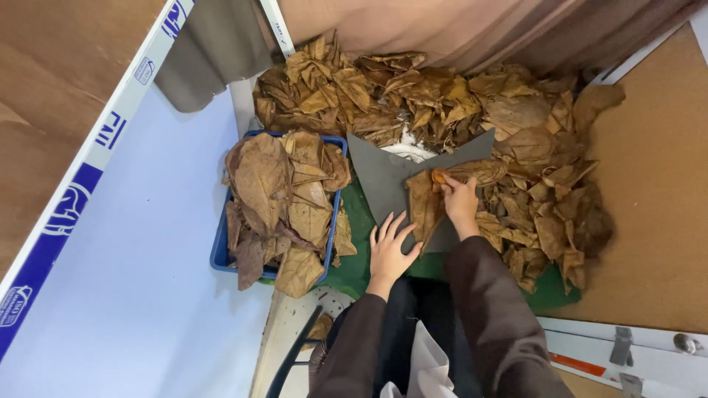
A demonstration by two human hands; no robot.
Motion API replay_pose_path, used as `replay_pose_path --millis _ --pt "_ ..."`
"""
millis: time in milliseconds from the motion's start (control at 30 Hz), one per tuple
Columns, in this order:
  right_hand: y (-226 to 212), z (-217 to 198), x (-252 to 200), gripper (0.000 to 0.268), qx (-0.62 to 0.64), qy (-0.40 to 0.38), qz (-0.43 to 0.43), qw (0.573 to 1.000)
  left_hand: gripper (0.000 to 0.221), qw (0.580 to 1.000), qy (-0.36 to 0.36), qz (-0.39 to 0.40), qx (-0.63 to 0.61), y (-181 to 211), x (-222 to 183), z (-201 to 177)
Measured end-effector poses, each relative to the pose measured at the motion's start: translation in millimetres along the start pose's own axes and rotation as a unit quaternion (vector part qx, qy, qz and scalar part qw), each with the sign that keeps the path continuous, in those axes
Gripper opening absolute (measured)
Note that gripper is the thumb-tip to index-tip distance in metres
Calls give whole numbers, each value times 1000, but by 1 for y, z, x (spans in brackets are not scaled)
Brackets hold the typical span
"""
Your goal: The person is manually stripping the midrib from dried tobacco leaves and stacking the resulting leaf halves on a triangular work surface.
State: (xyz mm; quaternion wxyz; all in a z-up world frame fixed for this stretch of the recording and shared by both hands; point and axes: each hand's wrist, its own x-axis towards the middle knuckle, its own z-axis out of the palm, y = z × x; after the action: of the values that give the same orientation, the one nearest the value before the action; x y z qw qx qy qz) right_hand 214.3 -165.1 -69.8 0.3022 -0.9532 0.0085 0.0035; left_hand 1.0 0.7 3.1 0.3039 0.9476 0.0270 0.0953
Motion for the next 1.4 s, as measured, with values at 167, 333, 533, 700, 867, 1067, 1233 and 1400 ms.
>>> replay_pose_path --millis 167,333,533,700,867,1067,1233,1400 --pt "-36 -36 -125 34 -12 -12 -20 1000 46 1000 11 4 10 -6 2 9" --pt "-72 -34 -200 39 -92 41 -16 995 48 999 6 3 36 -7 1 15" --pt "-58 -14 -76 38 -163 168 -91 968 47 999 24 12 18 -6 1 13" --pt "6 6 25 35 -5 -13 51 999 43 1000 13 12 7 -4 -1 7" --pt "-30 -28 -133 35 22 4 25 999 46 1000 6 -3 7 -6 2 11" --pt "-74 -19 -160 36 -74 81 -3 994 47 1000 13 5 21 -10 7 12" --pt "-50 -3 -42 42 -195 195 -98 956 44 1000 14 1 -1 -4 0 6" --pt "9 8 36 33 16 -30 59 998 41 1000 3 9 -15 0 0 -3"
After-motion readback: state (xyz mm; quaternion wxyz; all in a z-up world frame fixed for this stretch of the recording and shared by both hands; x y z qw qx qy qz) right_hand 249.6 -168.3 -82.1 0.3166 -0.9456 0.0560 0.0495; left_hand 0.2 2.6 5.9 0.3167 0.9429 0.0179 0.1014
